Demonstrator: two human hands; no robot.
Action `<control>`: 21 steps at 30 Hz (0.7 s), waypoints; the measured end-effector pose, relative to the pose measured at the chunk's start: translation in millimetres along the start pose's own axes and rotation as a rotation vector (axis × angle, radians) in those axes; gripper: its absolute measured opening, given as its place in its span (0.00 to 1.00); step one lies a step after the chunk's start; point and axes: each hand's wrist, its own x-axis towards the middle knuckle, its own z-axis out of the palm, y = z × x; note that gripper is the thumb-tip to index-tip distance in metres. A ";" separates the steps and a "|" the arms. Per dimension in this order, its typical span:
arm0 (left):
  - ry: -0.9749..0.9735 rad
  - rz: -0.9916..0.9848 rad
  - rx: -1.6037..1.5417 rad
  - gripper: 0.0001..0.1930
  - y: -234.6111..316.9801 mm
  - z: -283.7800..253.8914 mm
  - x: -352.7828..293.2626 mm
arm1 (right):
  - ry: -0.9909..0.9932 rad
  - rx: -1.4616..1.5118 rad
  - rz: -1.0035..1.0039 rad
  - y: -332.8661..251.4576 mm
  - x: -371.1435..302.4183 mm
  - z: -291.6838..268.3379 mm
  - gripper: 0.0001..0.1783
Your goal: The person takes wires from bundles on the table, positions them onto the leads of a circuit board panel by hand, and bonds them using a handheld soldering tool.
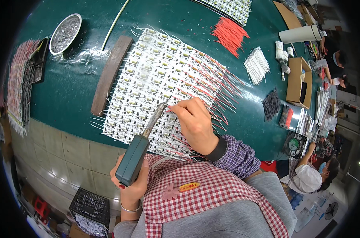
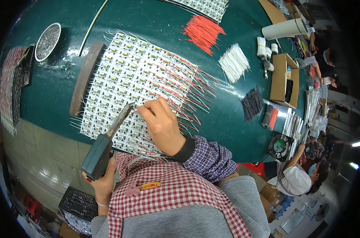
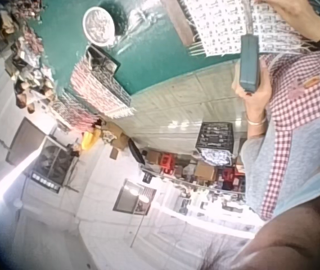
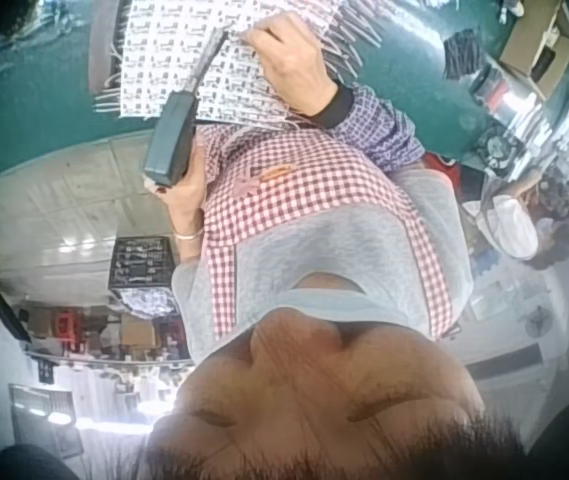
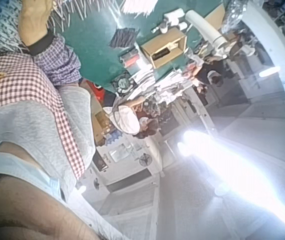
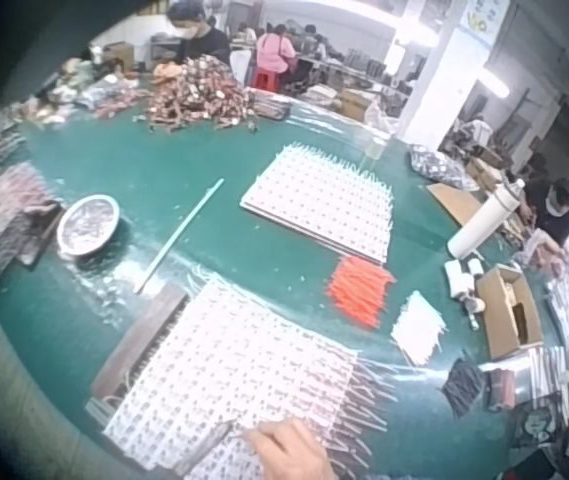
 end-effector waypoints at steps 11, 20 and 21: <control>-0.047 0.034 0.045 0.09 -2.1 1.2 1.2 | 0.025 -0.022 -0.004 -1.1 -1.2 3.6 0.14; -0.055 -0.028 0.018 0.08 3.3 1.4 3.9 | 0.042 -0.040 -0.007 -3.0 -2.0 4.8 0.15; -0.056 -0.029 0.018 0.08 4.2 1.0 4.1 | 0.041 -0.043 -0.006 -3.5 -1.9 4.6 0.15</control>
